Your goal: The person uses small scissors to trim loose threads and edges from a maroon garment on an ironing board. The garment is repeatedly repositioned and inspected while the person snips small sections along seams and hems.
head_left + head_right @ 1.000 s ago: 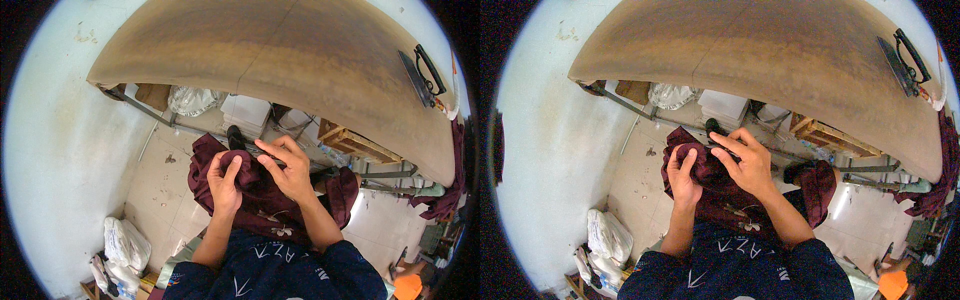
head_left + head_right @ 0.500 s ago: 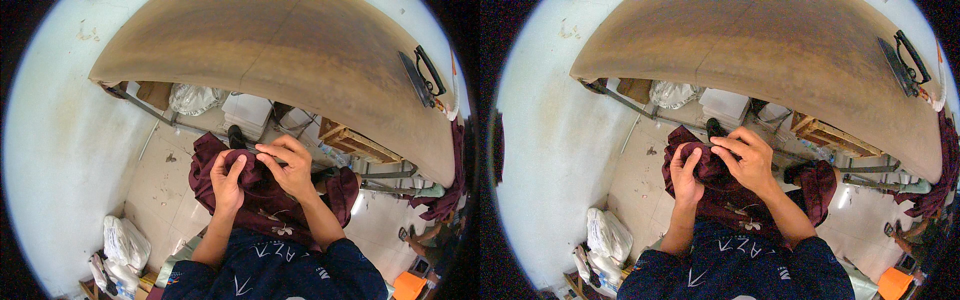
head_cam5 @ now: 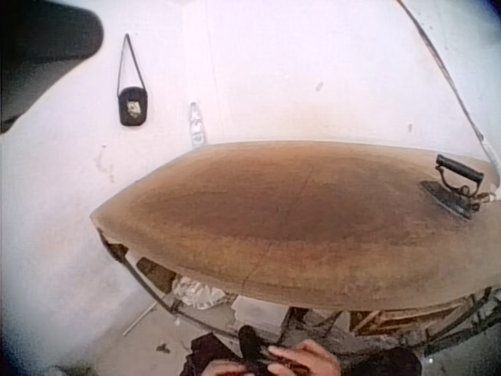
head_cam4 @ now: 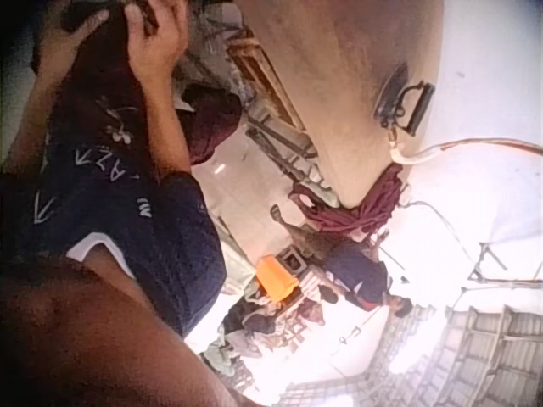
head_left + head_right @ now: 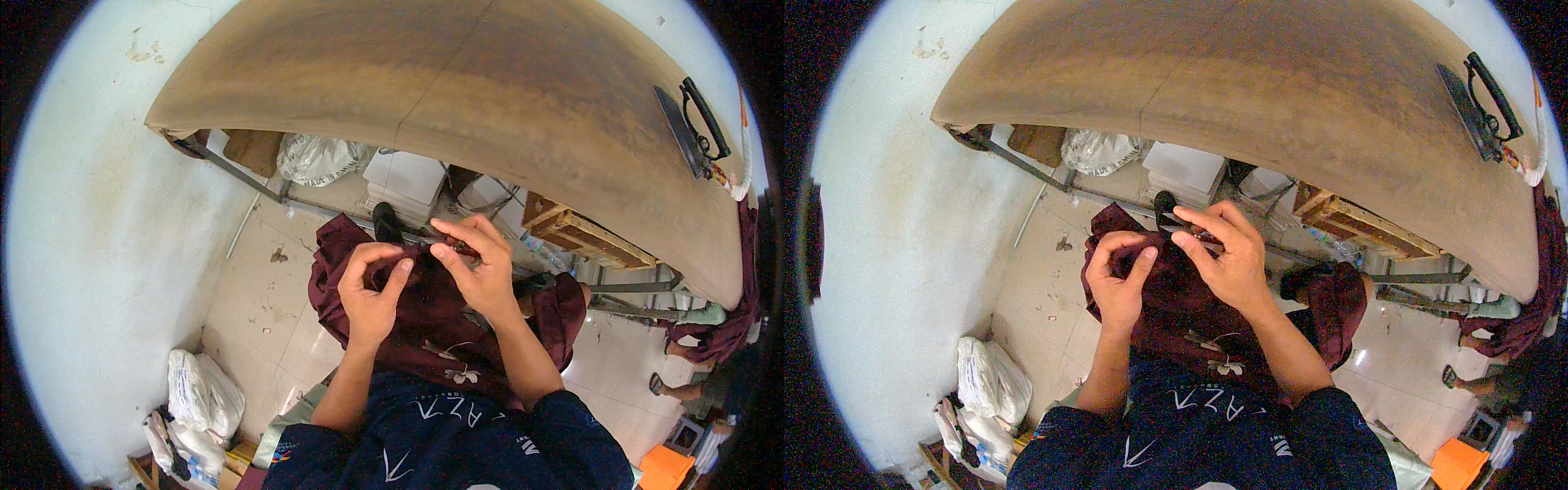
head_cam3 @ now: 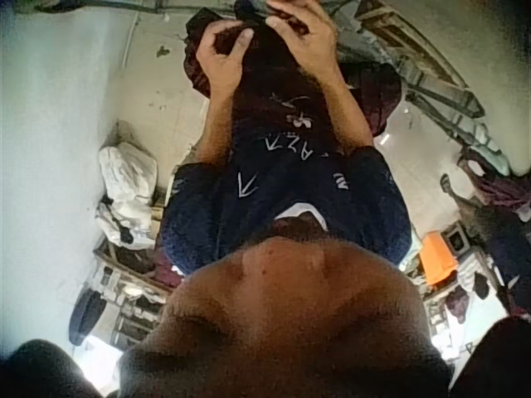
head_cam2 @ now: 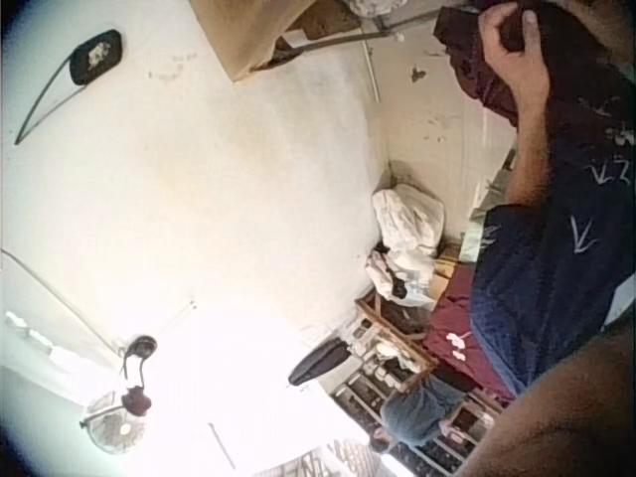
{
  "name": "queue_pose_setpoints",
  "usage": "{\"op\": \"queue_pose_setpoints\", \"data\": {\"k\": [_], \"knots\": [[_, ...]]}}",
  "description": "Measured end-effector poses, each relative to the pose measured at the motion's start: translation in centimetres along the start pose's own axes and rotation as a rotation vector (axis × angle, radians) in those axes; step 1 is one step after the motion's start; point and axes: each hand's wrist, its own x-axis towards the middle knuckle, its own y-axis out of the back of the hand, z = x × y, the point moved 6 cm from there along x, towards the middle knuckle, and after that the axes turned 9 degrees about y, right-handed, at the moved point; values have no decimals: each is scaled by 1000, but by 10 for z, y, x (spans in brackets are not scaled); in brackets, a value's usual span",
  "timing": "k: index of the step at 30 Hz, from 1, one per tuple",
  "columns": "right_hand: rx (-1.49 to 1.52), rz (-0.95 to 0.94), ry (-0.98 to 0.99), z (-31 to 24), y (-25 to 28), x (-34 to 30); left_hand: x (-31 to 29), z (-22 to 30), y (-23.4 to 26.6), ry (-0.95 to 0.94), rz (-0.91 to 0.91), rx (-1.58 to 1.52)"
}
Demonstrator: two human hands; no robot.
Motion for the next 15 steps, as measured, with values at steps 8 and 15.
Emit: {"op": "queue_pose_setpoints", "data": {"k": [8,15], "knots": [[42,-169,-71,-3,-2,-5,-6,8,22,-467,118,297],[-44,-159,72,-13,-9,-5,-11,10,19,-569,110,323]]}}
